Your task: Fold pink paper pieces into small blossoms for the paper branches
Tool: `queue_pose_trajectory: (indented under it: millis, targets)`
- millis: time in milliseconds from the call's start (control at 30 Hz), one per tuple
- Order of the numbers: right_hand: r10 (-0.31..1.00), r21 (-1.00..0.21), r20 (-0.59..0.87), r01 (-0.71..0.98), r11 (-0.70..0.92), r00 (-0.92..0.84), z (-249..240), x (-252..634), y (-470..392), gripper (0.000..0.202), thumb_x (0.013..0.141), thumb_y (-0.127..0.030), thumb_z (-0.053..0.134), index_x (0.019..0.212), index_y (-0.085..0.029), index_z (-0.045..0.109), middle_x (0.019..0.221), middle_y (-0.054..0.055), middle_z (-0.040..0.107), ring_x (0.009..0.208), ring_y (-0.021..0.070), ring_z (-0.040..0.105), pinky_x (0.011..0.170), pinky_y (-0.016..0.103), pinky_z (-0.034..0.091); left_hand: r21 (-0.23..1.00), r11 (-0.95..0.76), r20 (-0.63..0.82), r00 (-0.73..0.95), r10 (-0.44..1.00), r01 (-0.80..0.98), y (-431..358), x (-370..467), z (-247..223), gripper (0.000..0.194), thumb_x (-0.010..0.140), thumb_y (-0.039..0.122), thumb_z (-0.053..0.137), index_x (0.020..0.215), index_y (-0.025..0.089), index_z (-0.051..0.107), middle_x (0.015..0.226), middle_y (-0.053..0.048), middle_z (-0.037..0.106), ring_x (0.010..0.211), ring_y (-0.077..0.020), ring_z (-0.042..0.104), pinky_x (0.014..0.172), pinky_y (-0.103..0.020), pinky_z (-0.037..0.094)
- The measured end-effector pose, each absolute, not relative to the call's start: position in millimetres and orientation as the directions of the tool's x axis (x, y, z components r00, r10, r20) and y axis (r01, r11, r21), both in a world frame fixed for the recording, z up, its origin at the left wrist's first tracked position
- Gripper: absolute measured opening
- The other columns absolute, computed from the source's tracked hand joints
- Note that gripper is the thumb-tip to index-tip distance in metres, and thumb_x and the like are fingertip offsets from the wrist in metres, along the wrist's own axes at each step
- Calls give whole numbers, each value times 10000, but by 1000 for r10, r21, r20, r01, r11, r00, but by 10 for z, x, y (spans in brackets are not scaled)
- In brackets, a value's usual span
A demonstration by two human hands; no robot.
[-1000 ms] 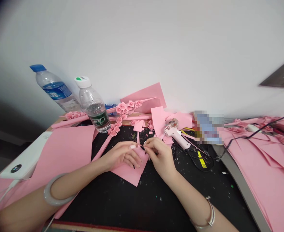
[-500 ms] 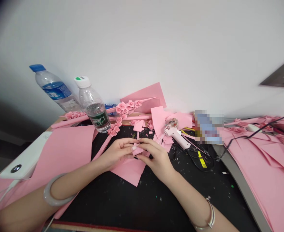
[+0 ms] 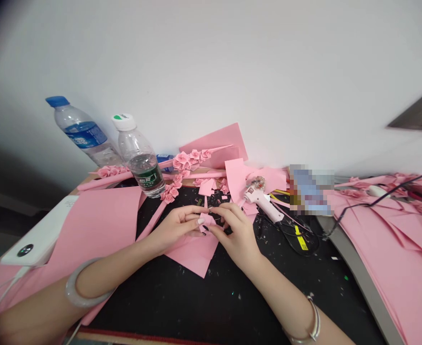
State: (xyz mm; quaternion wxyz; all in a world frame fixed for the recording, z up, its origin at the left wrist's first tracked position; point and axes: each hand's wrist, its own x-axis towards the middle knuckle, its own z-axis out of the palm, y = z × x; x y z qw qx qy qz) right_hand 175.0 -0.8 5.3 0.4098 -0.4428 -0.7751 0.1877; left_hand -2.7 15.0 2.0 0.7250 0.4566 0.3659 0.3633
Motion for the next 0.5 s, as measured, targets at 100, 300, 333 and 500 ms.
queue_pose_trajectory:
  millis: [100, 300, 333, 500]
  targets:
    - [845, -622, 457, 580, 526, -276, 63, 1741, -15, 221, 794, -210, 564, 1013, -205, 588, 820, 51, 558, 583, 134, 491, 514, 271, 455, 931, 296, -167, 471, 866, -213, 143, -10, 8, 415, 713, 241, 652, 1101, 130, 555, 999, -118, 659, 831, -180, 640, 775, -323, 501]
    - [842, -603, 433, 591, 536, -321, 34, 1735, -15, 243, 813, -143, 486, 1023, -190, 600, 776, 42, 559, 622, 142, 501, 539, 264, 436, 952, 243, -135, 460, 878, -185, 133, 12, -30, 393, 719, 223, 641, 1094, 124, 580, 988, -108, 669, 901, -198, 625, 797, -312, 498]
    - [843, -606, 434, 589, 534, -319, 30, 1736, -15, 241, 810, -145, 491, 1019, -185, 604, 770, 41, 557, 611, 139, 497, 535, 262, 433, 955, 237, -132, 458, 879, -180, 132, 11, -33, 393, 720, 228, 639, 1096, 126, 582, 994, -106, 668, 913, -201, 621, 798, -313, 498]
    - [849, -626, 434, 576, 525, -303, 35, 1735, -14, 242, 787, -132, 512, 1000, -183, 615, 762, 37, 555, 580, 125, 476, 510, 251, 417, 966, 209, -115, 475, 872, -151, 129, 6, -37, 374, 734, 241, 620, 1092, 134, 594, 990, -93, 668, 885, -188, 623, 777, -299, 505]
